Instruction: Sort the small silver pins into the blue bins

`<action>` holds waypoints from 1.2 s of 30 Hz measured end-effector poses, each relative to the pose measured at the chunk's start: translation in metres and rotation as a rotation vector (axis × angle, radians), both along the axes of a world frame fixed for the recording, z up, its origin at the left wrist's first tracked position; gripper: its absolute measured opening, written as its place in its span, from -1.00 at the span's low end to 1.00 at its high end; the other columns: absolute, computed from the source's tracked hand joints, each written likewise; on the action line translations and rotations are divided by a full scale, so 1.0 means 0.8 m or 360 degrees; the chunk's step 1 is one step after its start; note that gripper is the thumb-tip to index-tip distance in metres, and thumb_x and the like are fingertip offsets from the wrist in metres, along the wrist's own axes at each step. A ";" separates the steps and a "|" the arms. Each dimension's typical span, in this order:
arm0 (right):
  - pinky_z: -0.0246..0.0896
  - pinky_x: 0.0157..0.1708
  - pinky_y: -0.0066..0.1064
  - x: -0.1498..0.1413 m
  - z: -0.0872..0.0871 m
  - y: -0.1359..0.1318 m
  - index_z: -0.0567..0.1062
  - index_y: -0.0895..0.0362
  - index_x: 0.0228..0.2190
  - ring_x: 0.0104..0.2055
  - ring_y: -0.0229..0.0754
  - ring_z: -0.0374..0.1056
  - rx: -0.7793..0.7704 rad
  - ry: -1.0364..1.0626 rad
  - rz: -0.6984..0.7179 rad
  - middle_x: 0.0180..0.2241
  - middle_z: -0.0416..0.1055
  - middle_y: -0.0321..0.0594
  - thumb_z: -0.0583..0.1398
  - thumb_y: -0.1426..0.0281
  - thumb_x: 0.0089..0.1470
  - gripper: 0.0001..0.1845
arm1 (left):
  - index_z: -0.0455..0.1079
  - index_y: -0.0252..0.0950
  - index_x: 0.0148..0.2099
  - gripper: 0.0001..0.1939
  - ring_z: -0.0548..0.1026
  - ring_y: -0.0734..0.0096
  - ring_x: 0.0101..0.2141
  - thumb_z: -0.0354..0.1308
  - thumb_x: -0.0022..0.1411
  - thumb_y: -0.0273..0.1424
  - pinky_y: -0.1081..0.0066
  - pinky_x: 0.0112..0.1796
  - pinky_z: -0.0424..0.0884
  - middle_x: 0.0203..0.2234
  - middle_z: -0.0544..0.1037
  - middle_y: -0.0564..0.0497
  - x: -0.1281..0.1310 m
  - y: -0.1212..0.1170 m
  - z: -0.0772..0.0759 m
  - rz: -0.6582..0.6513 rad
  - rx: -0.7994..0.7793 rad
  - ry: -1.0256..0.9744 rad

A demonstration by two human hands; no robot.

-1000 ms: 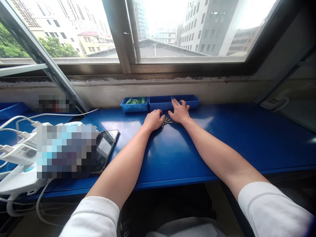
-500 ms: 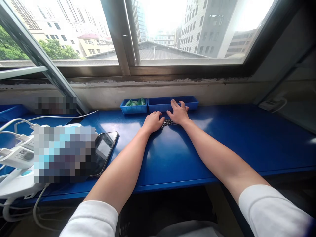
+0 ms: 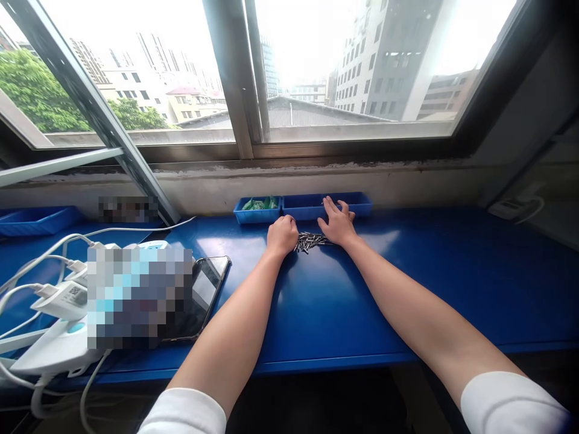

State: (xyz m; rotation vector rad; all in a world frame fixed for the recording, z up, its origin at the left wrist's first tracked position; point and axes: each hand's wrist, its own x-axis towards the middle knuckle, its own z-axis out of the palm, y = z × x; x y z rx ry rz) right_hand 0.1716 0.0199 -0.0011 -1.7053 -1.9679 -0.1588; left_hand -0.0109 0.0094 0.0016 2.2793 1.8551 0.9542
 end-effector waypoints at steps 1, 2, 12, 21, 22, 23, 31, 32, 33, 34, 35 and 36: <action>0.02 0.04 0.03 0.000 -0.001 0.000 0.03 0.07 0.26 0.24 0.16 -0.18 -0.0020 -0.0010 0.0008 0.31 -0.05 -0.22 -0.02 0.17 0.13 -0.31 | 0.41 -0.25 -0.17 -0.68 0.48 0.21 -0.15 -0.19 0.31 -0.40 0.30 -0.12 0.35 -0.21 0.53 -0.11 0.000 0.000 -0.001 0.0004 -0.0014 0.0009; 0.02 0.04 0.03 -0.001 -0.002 0.000 0.04 0.05 0.26 0.24 0.16 -0.18 -0.0039 -0.0020 0.0013 0.31 -0.06 -0.24 -0.02 0.16 0.13 -0.31 | 0.41 -0.25 -0.18 -0.68 0.48 0.21 -0.15 -0.18 0.31 -0.40 0.29 -0.12 0.35 -0.22 0.53 -0.11 0.000 -0.001 -0.001 0.0001 -0.0024 0.0021; 0.07 0.03 -0.08 0.000 0.001 -0.008 0.50 0.06 -0.08 0.08 0.05 0.10 0.0246 0.0287 0.0259 0.10 0.31 -0.13 0.07 0.27 0.10 -0.62 | 0.45 -0.25 -0.15 -0.71 0.47 0.26 -0.14 -0.11 0.25 -0.44 0.34 -0.08 0.34 -0.18 0.53 -0.08 -0.004 0.001 -0.003 -0.0008 -0.0068 -0.0014; 0.18 -0.05 -0.25 -0.002 -0.005 -0.008 0.59 0.11 -0.32 -0.15 -0.10 0.27 -0.0158 0.0368 0.0740 -0.26 0.50 -0.17 0.19 0.34 -0.01 -0.79 | 0.48 -0.23 -0.20 -0.72 0.48 0.28 -0.17 -0.06 0.19 -0.44 0.38 -0.09 0.33 -0.21 0.54 -0.04 -0.003 0.001 -0.003 -0.0014 -0.0070 -0.0022; 0.17 -0.05 -0.26 -0.003 -0.005 -0.008 0.59 0.11 -0.33 -0.15 -0.09 0.27 -0.0195 0.0346 0.0720 -0.26 0.50 -0.17 0.20 0.35 -0.01 -0.79 | 0.48 -0.23 -0.21 -0.73 0.48 0.28 -0.18 -0.04 0.17 -0.43 0.38 -0.10 0.34 -0.22 0.54 -0.04 -0.003 0.001 -0.003 -0.0049 -0.0080 -0.0015; 0.17 -0.04 -0.27 -0.003 -0.005 -0.008 0.59 0.12 -0.34 -0.14 -0.09 0.28 -0.0227 0.0327 0.0700 -0.26 0.50 -0.17 0.20 0.35 -0.02 -0.80 | 0.49 -0.23 -0.22 -0.74 0.48 0.28 -0.19 -0.02 0.15 -0.43 0.39 -0.12 0.34 -0.23 0.55 -0.03 -0.003 0.000 -0.003 -0.0091 -0.0090 -0.0008; 0.15 -0.12 -0.35 -0.003 -0.005 -0.003 0.56 0.12 -0.43 -0.17 -0.12 0.31 -0.0316 0.0329 0.0634 -0.28 0.49 -0.20 0.22 0.35 -0.04 -0.86 | 0.50 -0.22 -0.24 -0.73 0.49 0.29 -0.21 -0.02 0.12 -0.42 0.43 -0.19 0.36 -0.27 0.58 -0.01 -0.004 0.002 -0.006 -0.0267 -0.0208 -0.0049; 0.16 -0.13 -0.35 -0.003 -0.005 -0.002 0.56 0.13 -0.43 -0.18 -0.13 0.32 -0.0320 0.0338 0.0638 -0.28 0.49 -0.19 0.22 0.35 -0.04 -0.87 | 0.50 -0.23 -0.24 -0.72 0.49 0.30 -0.21 -0.05 0.13 -0.44 0.43 -0.19 0.37 -0.27 0.59 -0.01 -0.004 0.002 -0.007 -0.0263 -0.0217 -0.0076; 0.16 -0.15 -0.36 -0.003 -0.005 -0.002 0.56 0.13 -0.43 -0.19 -0.14 0.32 -0.0326 0.0351 0.0642 -0.28 0.49 -0.19 0.21 0.35 -0.03 -0.87 | 0.50 -0.23 -0.23 -0.70 0.49 0.31 -0.21 -0.07 0.14 -0.45 0.44 -0.19 0.37 -0.26 0.59 -0.01 -0.004 0.002 -0.007 -0.0255 -0.0229 -0.0105; 0.16 -0.17 -0.37 -0.003 -0.005 -0.002 0.55 0.13 -0.43 -0.20 -0.16 0.33 -0.0336 0.0367 0.0646 -0.28 0.49 -0.20 0.21 0.36 -0.03 -0.87 | 0.50 -0.23 -0.22 -0.69 0.49 0.31 -0.20 -0.08 0.15 -0.46 0.44 -0.18 0.37 -0.26 0.59 -0.01 -0.004 0.002 -0.008 -0.0250 -0.0239 -0.0132; 0.17 -0.19 -0.38 -0.003 -0.004 -0.003 0.55 0.13 -0.43 -0.21 -0.17 0.33 -0.0347 0.0385 0.0650 -0.29 0.49 -0.20 0.21 0.36 -0.02 -0.88 | 0.49 -0.24 -0.21 -0.68 0.49 0.32 -0.20 -0.09 0.16 -0.46 0.44 -0.18 0.37 -0.25 0.59 -0.01 -0.003 0.002 -0.008 -0.0250 -0.0244 -0.0154; 0.17 -0.21 -0.39 -0.003 -0.004 -0.003 0.54 0.13 -0.43 -0.23 -0.18 0.33 -0.0356 0.0401 0.0652 -0.30 0.49 -0.20 0.21 0.37 -0.02 -0.89 | 0.49 -0.24 -0.20 -0.68 0.49 0.31 -0.19 -0.09 0.16 -0.46 0.43 -0.17 0.37 -0.24 0.58 -0.01 -0.003 0.002 -0.008 -0.0251 -0.0245 -0.0171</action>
